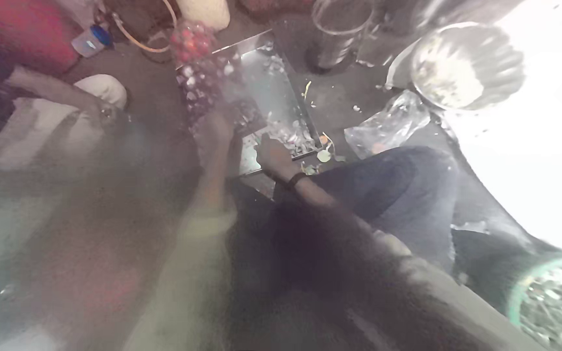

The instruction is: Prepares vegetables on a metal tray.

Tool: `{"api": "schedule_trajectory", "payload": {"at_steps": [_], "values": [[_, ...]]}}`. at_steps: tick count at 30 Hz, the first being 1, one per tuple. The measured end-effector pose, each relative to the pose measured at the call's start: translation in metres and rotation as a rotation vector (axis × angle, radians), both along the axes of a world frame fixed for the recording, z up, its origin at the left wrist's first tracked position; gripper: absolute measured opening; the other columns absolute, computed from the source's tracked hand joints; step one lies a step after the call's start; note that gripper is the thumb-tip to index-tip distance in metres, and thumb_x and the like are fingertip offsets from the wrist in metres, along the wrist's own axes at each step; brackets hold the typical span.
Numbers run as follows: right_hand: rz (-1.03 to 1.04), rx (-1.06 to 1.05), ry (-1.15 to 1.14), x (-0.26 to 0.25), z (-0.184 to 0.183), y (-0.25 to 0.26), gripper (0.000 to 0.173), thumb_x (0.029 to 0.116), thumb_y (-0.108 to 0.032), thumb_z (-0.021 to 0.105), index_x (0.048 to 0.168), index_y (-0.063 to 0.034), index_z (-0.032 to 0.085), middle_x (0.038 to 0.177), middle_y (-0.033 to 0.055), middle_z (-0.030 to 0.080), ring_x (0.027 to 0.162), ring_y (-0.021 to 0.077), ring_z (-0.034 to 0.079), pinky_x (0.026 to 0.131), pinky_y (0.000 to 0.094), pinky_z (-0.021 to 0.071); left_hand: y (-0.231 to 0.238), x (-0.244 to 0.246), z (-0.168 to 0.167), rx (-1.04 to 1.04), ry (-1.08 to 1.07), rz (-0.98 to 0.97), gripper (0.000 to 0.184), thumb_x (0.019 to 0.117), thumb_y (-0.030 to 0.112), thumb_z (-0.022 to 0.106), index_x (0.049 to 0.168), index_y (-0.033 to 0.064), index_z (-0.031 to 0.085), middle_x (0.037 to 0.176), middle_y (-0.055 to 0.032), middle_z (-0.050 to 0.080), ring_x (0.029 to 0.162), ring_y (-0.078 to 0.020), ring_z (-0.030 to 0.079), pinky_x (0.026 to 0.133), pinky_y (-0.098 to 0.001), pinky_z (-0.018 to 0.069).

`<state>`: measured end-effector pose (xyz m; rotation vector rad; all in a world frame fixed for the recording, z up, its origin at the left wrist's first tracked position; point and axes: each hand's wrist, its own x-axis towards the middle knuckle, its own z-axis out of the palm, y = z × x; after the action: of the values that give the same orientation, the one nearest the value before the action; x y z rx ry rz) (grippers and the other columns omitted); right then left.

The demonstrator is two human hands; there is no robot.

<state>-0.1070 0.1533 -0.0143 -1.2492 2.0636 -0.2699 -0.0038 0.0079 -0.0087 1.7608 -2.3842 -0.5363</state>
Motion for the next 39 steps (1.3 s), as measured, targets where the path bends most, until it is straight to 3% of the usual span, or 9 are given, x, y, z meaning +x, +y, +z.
{"api": "schedule_trajectory", "payload": {"at_steps": [4,8,13,16,20,22,26,32,39], "values": [[0.006,0.042,-0.057,0.006,0.005,-0.01,0.039,0.1049,-0.034,0.052,0.13,-0.0047,0.054,0.105,0.0201,0.07,0.097,0.0392,0.072,0.077,0.0604,0.0579,-0.001,0.002,-0.001,0.004,0.023,0.018,0.022,0.0916,0.015,0.07,0.111,0.0071,0.077,0.118,-0.0195,0.073,0.115,-0.0374,0.069,0.103,-0.0603,0.0518],[0.016,0.036,-0.045,0.017,-0.004,-0.015,0.039,0.1078,-0.036,0.048,0.13,-0.0037,0.052,0.106,0.02,0.069,0.1,0.0391,0.072,0.08,0.0583,0.0583,0.005,-0.001,0.003,-0.003,0.009,0.054,0.038,0.0937,0.017,0.068,0.129,0.0043,0.068,0.125,-0.0229,0.069,0.12,-0.0393,0.066,0.106,-0.0577,0.05],[0.059,-0.06,-0.035,0.018,-0.02,-0.031,0.036,0.1042,-0.028,0.053,0.125,0.0007,0.06,0.112,0.0225,0.068,0.104,0.04,0.07,0.081,0.0601,0.0576,-0.001,-0.003,0.001,0.04,-0.043,0.024,0.021,0.0922,0.012,0.066,0.109,0.0079,0.078,0.12,-0.0187,0.073,0.116,-0.038,0.068,0.102,-0.0606,0.0517],[0.052,-0.015,-0.057,0.018,-0.026,-0.04,0.034,0.1047,-0.029,0.051,0.119,-0.0002,0.063,0.112,0.022,0.069,0.104,0.0388,0.07,0.081,0.0598,0.0577,-0.001,-0.004,-0.003,0.029,-0.048,0.047,0.022,0.0948,0.016,0.064,0.111,0.0087,0.077,0.121,-0.0187,0.072,0.116,-0.0373,0.068,0.102,-0.0609,0.0513],[0.023,0.046,-0.064,0.019,-0.022,-0.033,0.038,0.1037,-0.031,0.053,0.128,-0.0009,0.055,0.11,0.0219,0.069,0.101,0.0394,0.071,0.079,0.06,0.0582,-0.005,-0.003,-0.011,-0.001,-0.064,0.047,0.022,0.0906,0.016,0.067,0.109,0.017,0.079,0.123,-0.0139,0.072,0.116,-0.0353,0.067,0.099,-0.0616,0.0534],[0.025,0.074,-0.017,0.016,-0.019,-0.016,0.041,0.1027,-0.029,0.055,0.133,-0.0017,0.052,0.11,0.0232,0.069,0.1,0.042,0.071,0.078,0.0618,0.0576,-0.001,-0.008,0.001,0.04,-0.099,0.038,0.024,0.0933,0.017,0.066,0.115,0.0142,0.076,0.126,-0.0172,0.07,0.119,-0.0376,0.066,0.1,-0.0621,0.0526],[0.024,0.04,0.036,0.005,-0.007,0.016,0.034,0.1035,-0.029,0.055,0.126,-0.0034,0.055,0.098,0.0221,0.069,0.09,0.0427,0.071,0.069,0.0617,0.0568,0.008,-0.008,0.007,0.027,-0.094,-0.027,0.026,0.0932,0.011,0.066,0.117,0.0127,0.076,0.127,-0.0177,0.07,0.122,-0.0365,0.065,0.104,-0.0582,0.051],[0.003,-0.028,-0.031,0.002,0.005,0.009,0.034,0.104,-0.031,0.055,0.123,-0.0032,0.058,0.096,0.0211,0.068,0.087,0.0404,0.071,0.067,0.0601,0.0568,0.009,-0.005,0.01,-0.004,-0.036,0.038,0.03,0.0976,0.019,0.065,0.126,0.0118,0.072,0.126,-0.018,0.071,0.12,-0.0379,0.067,0.103,-0.061,0.0507],[-0.006,0.033,-0.006,0.021,-0.022,-0.019,0.04,0.1058,-0.034,0.049,0.131,-0.0023,0.053,0.107,0.0215,0.07,0.1,0.0407,0.072,0.079,0.0599,0.0582,0.006,-0.006,-0.005,0.01,-0.121,0.04,0.024,0.0903,0.021,0.072,0.112,0.0105,0.076,0.123,-0.019,0.07,0.118,-0.0373,0.066,0.102,-0.0595,0.0513]]}}
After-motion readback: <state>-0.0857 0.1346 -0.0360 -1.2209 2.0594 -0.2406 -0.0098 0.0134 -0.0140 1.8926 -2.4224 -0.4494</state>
